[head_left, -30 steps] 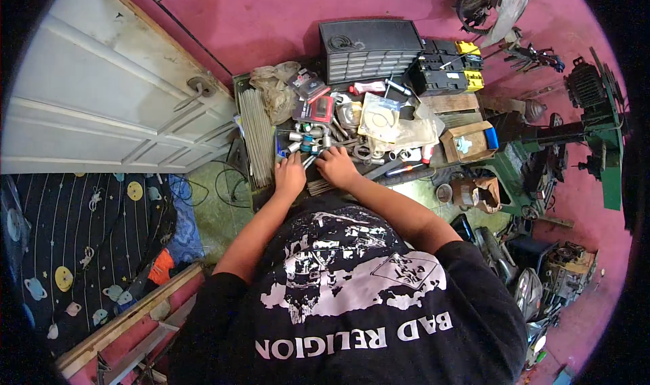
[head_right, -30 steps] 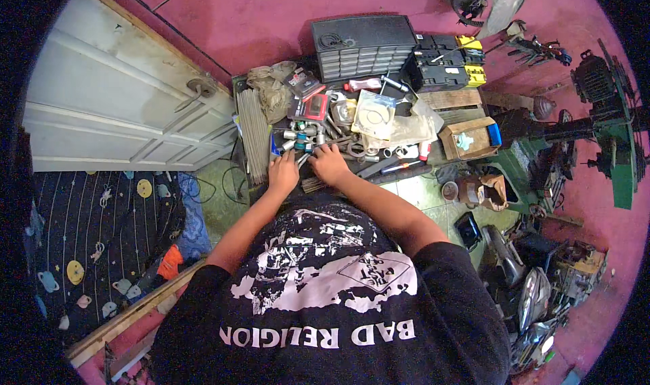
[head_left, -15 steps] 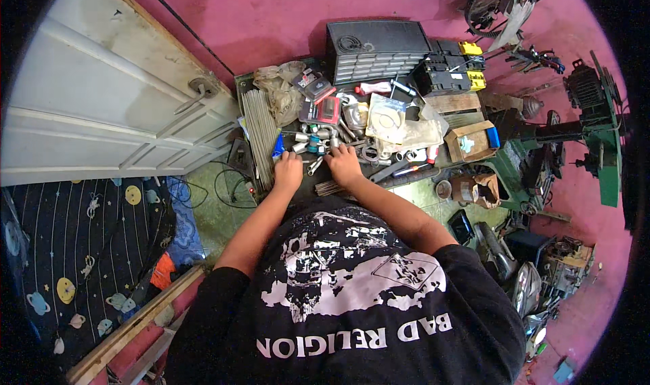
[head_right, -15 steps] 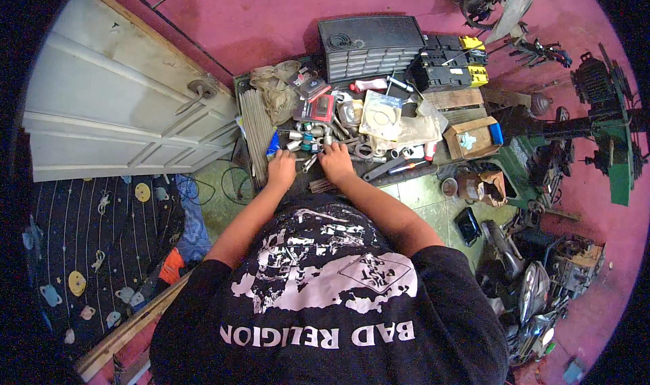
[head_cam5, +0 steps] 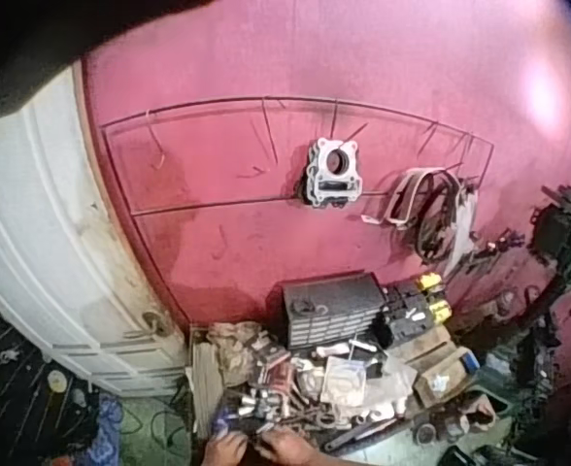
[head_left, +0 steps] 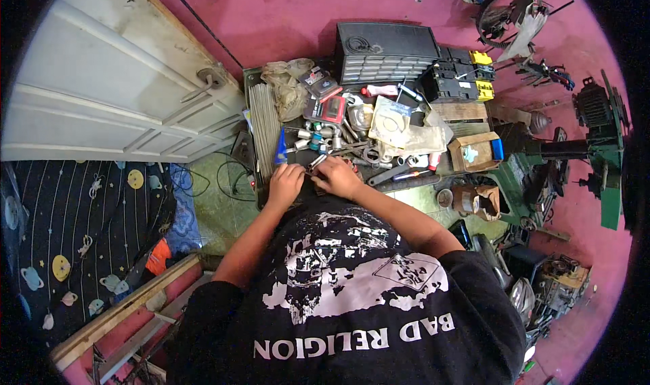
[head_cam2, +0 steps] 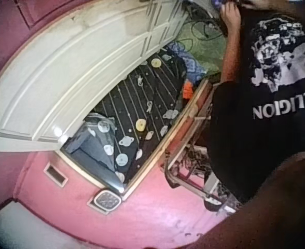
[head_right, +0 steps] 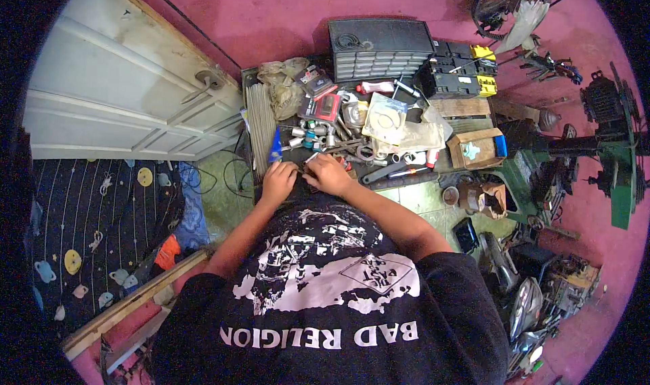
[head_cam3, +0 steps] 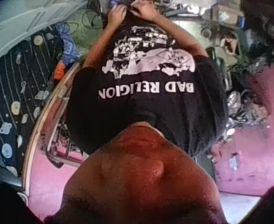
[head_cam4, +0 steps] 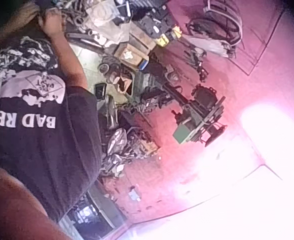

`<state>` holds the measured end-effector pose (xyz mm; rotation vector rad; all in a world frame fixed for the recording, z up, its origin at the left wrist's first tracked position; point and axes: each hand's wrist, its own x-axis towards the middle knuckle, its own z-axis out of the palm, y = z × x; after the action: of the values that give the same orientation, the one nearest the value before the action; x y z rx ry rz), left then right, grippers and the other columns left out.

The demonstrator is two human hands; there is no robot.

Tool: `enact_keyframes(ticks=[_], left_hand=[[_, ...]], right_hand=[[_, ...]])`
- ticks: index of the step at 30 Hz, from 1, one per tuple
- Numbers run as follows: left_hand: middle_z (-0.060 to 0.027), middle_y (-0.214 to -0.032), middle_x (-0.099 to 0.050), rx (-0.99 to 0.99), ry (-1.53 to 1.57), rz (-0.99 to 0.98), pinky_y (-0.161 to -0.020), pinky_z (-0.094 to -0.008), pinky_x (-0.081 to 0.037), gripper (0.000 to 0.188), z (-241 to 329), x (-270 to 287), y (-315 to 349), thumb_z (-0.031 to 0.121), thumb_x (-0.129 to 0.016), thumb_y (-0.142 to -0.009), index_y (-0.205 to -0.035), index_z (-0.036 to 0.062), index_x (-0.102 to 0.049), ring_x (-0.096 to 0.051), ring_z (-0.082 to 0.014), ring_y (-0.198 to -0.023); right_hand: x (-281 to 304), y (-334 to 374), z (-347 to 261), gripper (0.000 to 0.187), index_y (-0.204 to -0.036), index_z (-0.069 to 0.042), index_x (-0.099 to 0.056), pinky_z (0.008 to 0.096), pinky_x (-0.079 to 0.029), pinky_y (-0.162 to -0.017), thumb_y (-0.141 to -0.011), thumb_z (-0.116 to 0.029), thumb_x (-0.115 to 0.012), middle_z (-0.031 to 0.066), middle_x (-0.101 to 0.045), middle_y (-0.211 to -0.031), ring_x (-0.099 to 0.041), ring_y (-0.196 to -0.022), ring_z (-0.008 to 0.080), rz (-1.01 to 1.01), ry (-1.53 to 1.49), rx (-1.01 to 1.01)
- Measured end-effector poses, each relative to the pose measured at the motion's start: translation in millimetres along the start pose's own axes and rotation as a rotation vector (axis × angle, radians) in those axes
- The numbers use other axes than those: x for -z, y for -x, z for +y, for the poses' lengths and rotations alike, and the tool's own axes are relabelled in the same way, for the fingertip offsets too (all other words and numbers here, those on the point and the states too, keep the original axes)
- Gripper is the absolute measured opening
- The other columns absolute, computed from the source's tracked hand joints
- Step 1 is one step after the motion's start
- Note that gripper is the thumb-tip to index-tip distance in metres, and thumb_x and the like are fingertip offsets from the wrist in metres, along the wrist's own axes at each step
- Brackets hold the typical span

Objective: The person stands at a cluttered workbench and repeatedly picks up thin metal rods, inspecting them by hand. They align the rods into a neat stack and place them on a toolbox. The person then moves several small bottles and a plastic bag to clear the workspace.

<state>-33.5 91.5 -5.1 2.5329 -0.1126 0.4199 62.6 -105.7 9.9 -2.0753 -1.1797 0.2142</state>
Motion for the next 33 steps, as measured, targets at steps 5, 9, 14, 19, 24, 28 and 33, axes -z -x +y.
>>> enact_keyframes(ticks=[5, 9, 14, 19, 24, 28, 33], left_hand=[[-0.0097, -0.090, -0.071, 0.127, 0.195, 0.068, -0.079, -0.0394, -0.052, 0.014, 39, 1, 5, 0.006, -0.075, -0.080, -0.092, 0.0013, -0.071, -0.065, -0.0299, -0.085], [-0.0128, -0.088, -0.071, 0.247, 0.329, 0.114, -0.077, -0.0400, -0.052, 0.017, 56, 0, -4, 0.003, -0.077, -0.077, -0.092, -0.0002, -0.071, -0.066, -0.0320, -0.082], [-0.0134, -0.089, -0.071, 0.194, 0.390, 0.211, -0.077, -0.0379, -0.053, 0.019, 77, 6, -25, -0.003, -0.074, -0.074, -0.093, 0.0001, -0.072, -0.067, -0.0296, -0.084], [-0.0131, -0.085, -0.068, 0.296, 0.439, 0.164, -0.077, -0.0377, -0.052, 0.012, 69, -10, -20, -0.005, -0.070, -0.076, -0.088, -0.0012, -0.069, -0.066, -0.0293, -0.086], [-0.0100, -0.079, -0.063, 0.371, 0.508, 0.123, -0.074, -0.0343, -0.048, 0.009, 62, -43, -13, -0.002, -0.070, -0.081, -0.083, -0.0017, -0.061, -0.060, -0.0231, -0.079], [-0.0052, -0.078, -0.063, 0.397, 0.574, 0.126, -0.073, -0.0301, -0.048, 0.013, 45, -64, -3, 0.001, -0.071, -0.087, -0.084, -0.0004, -0.058, -0.058, -0.0126, -0.075], [-0.0033, -0.080, -0.066, 0.444, 0.619, 0.139, -0.074, -0.0281, -0.048, 0.011, 41, -63, 0, 0.002, -0.069, -0.088, -0.084, 0.0001, -0.059, -0.059, -0.0104, -0.078]], right_hand=[[24, 1, -14, 0.019, -0.093, -0.005, -0.070, 0.0423, -0.051, -0.084, -0.085, -0.022, -0.074, 0.0118, -0.069, -0.091, -0.064, -0.088, 0.0324, 0.091, -0.148, -0.106], [41, 4, -22, 0.016, -0.093, -0.005, -0.071, 0.0400, -0.052, -0.082, -0.083, -0.016, -0.077, 0.0102, -0.071, -0.091, -0.065, -0.086, 0.0316, 0.091, -0.311, -0.108], [52, 7, -9, 0.013, -0.088, -0.005, -0.069, 0.0392, -0.053, -0.084, -0.079, -0.010, -0.077, 0.0102, -0.071, -0.091, -0.066, -0.090, 0.0309, 0.122, -0.216, 0.040], [57, 7, -10, 0.011, -0.085, -0.005, -0.073, 0.0396, -0.053, -0.081, -0.077, -0.010, -0.079, 0.0109, -0.073, -0.087, -0.068, -0.087, 0.0305, 0.097, -0.256, -0.061], [35, 21, 11, 0.009, -0.085, -0.003, -0.074, 0.0334, -0.053, -0.074, -0.081, -0.010, -0.079, 0.0085, -0.074, -0.084, -0.068, -0.079, 0.0184, 0.103, -0.425, -0.259], [23, 24, 20, 0.011, -0.087, 0.000, -0.073, 0.0261, -0.051, -0.073, -0.087, -0.010, -0.078, 0.0038, -0.073, -0.084, -0.062, -0.077, 0.0070, 0.026, -0.620, -0.454], [5, 24, 30, 0.008, -0.089, -0.001, -0.072, 0.0247, -0.049, -0.071, -0.090, -0.009, -0.075, 0.0013, -0.072, -0.084, -0.060, -0.076, 0.0066, 0.035, -0.841, -0.497]])
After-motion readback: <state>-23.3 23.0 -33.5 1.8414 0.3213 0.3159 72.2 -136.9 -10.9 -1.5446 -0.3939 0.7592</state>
